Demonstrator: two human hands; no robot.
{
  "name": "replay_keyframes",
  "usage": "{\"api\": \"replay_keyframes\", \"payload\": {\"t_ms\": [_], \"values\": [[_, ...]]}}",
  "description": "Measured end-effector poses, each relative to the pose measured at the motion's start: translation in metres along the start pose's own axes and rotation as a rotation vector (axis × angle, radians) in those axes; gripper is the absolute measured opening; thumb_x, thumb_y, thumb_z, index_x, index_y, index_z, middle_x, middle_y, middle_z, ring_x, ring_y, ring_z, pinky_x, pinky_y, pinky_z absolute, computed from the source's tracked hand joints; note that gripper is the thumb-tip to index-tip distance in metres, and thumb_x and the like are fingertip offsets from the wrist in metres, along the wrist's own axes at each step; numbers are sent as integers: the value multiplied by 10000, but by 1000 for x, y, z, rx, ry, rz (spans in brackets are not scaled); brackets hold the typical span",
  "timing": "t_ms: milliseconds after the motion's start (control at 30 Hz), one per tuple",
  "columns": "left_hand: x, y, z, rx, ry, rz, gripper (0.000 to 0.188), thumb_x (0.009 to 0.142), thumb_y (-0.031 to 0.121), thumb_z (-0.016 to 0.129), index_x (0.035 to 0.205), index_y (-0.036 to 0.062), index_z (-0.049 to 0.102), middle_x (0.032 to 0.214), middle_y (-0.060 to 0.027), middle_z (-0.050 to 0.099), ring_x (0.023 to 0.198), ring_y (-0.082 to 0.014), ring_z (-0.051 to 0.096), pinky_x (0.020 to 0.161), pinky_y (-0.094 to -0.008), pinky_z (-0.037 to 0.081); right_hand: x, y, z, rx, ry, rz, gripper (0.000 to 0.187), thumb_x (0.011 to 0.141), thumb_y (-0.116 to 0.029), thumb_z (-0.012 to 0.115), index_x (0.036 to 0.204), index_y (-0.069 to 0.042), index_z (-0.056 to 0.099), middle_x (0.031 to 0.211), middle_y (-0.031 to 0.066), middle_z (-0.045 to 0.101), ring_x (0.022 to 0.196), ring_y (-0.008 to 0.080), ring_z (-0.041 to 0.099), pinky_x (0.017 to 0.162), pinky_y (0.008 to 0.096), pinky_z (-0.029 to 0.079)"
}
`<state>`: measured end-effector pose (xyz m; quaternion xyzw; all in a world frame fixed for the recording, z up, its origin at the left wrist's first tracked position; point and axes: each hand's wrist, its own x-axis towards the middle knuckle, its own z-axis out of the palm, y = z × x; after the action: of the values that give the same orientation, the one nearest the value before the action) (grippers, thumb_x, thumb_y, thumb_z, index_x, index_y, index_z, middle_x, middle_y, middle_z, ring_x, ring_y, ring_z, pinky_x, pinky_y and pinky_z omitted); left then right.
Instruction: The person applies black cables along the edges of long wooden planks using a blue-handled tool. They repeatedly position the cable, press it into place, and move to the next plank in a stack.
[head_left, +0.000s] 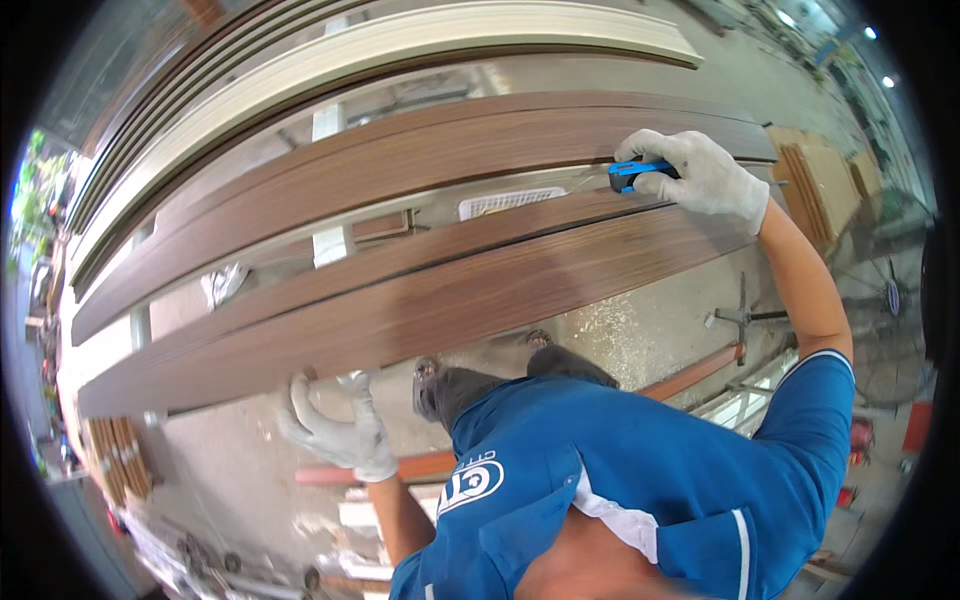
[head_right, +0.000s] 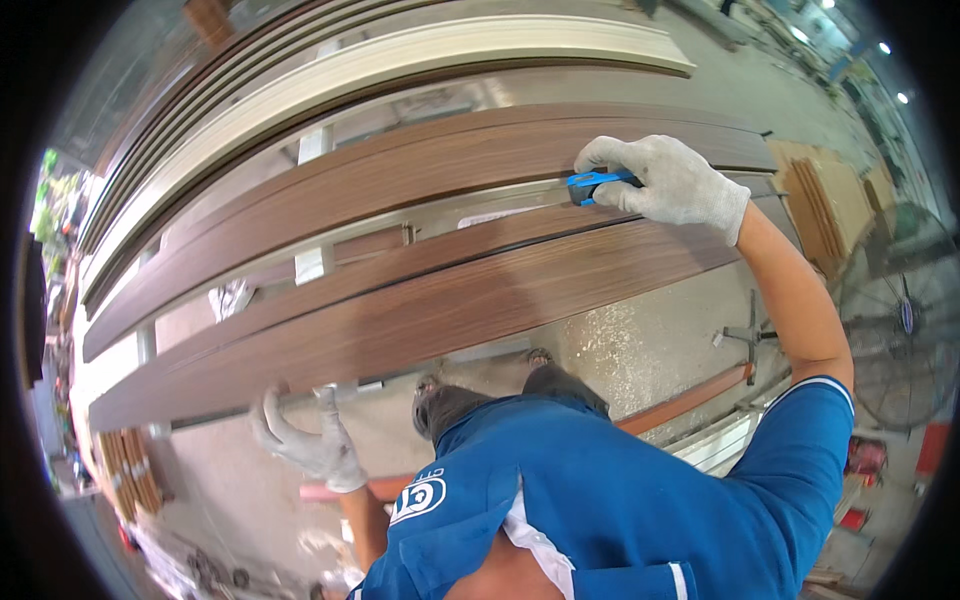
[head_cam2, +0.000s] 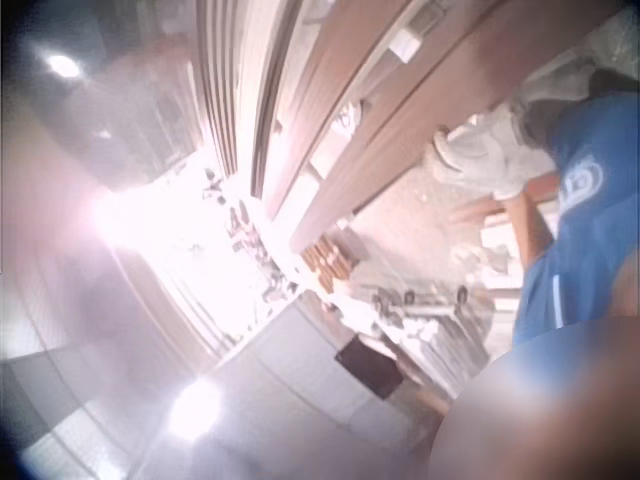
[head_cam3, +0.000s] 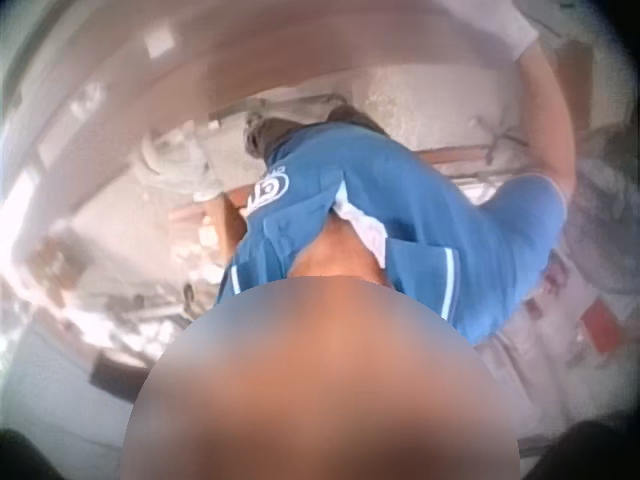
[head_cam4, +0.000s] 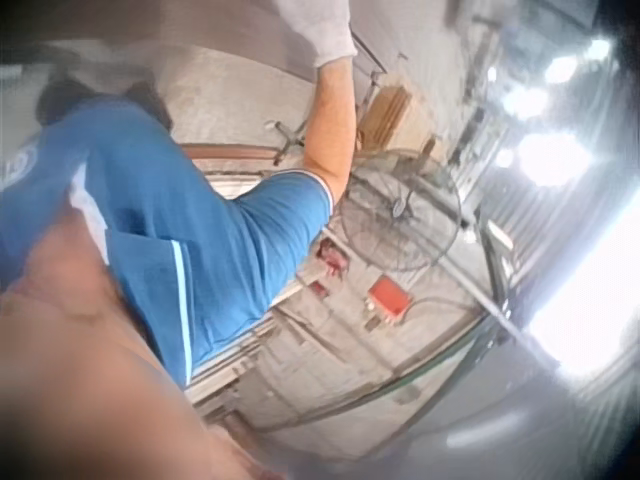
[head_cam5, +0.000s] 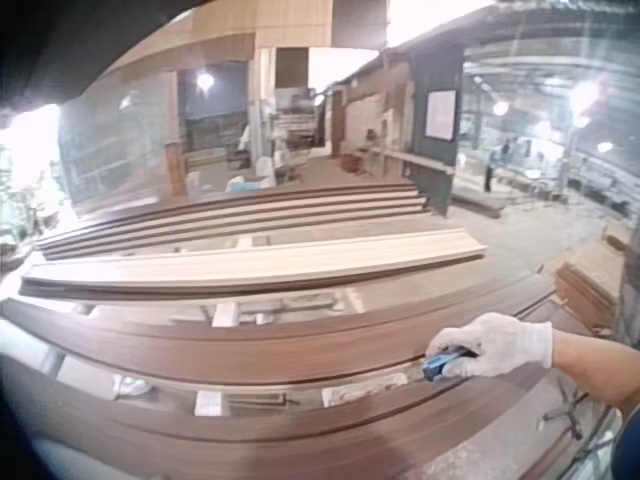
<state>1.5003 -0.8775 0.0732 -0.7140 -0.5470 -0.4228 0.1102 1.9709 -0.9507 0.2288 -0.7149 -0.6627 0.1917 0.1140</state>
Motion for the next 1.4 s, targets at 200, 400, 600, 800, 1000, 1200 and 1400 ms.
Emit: {"api": "replay_keyframes", "payload": {"t_ms": [200,400,600,800,1000,1200,1400], "values": [[-52,99,15,-1102,10,-1151,814,981,591,689,1527,61,399,1383,-146,527,1256,-267,519,1037,-497,444,16,48,0,106,-122,-275,290,950,-197,720,1225,-123,665,941,128,760,865,344,727,785,413,557],[-28,128,45,-1088,101,-1234,949,946,652,687,1626,116,298,1484,-129,506,1376,-291,468,1138,-589,365,30,42,6,52,-61,-365,269,944,-205,714,1201,-127,684,996,143,765,901,375,729,801,446,572],[-6,138,66,-1063,339,-1086,929,1038,419,670,1659,-12,131,1607,-232,362,1437,-316,405,1223,-431,331,135,-54,70,44,-125,-705,347,992,-288,688,1322,-214,610,952,146,759,892,371,746,781,499,580],[-5,132,61,-937,265,-1069,961,1066,416,626,1657,-72,45,1690,-272,206,1544,-351,268,1270,-435,237,246,-235,139,-17,-150,-853,353,1003,-362,620,1327,-229,659,1001,177,760,946,388,743,845,533,569],[-6,124,65,-719,217,-1149,776,1072,338,626,1605,-65,232,1593,-227,359,1457,-322,360,1235,-412,266,302,-356,194,-79,-199,-874,398,994,-315,602,1377,-235,677,1092,176,762,1054,379,731,939,514,562],[-10,118,71,-859,274,-1118,934,1050,348,648,1643,-98,82,1710,-293,104,1573,-380,173,1294,-423,120,315,-379,212,-121,-186,-984,299,1012,-314,566,1218,-159,719,1124,183,755,1072,390,719,957,518,550],[-7,125,72,-664,281,-1069,776,1082,319,599,1609,-89,203,1601,-223,332,1458,-324,352,1241,-400,253,286,-305,190,-185,-136,-1103,276,1044,-345,564,1198,-152,687,934,165,748,899,393,730,803,538,562]]}}
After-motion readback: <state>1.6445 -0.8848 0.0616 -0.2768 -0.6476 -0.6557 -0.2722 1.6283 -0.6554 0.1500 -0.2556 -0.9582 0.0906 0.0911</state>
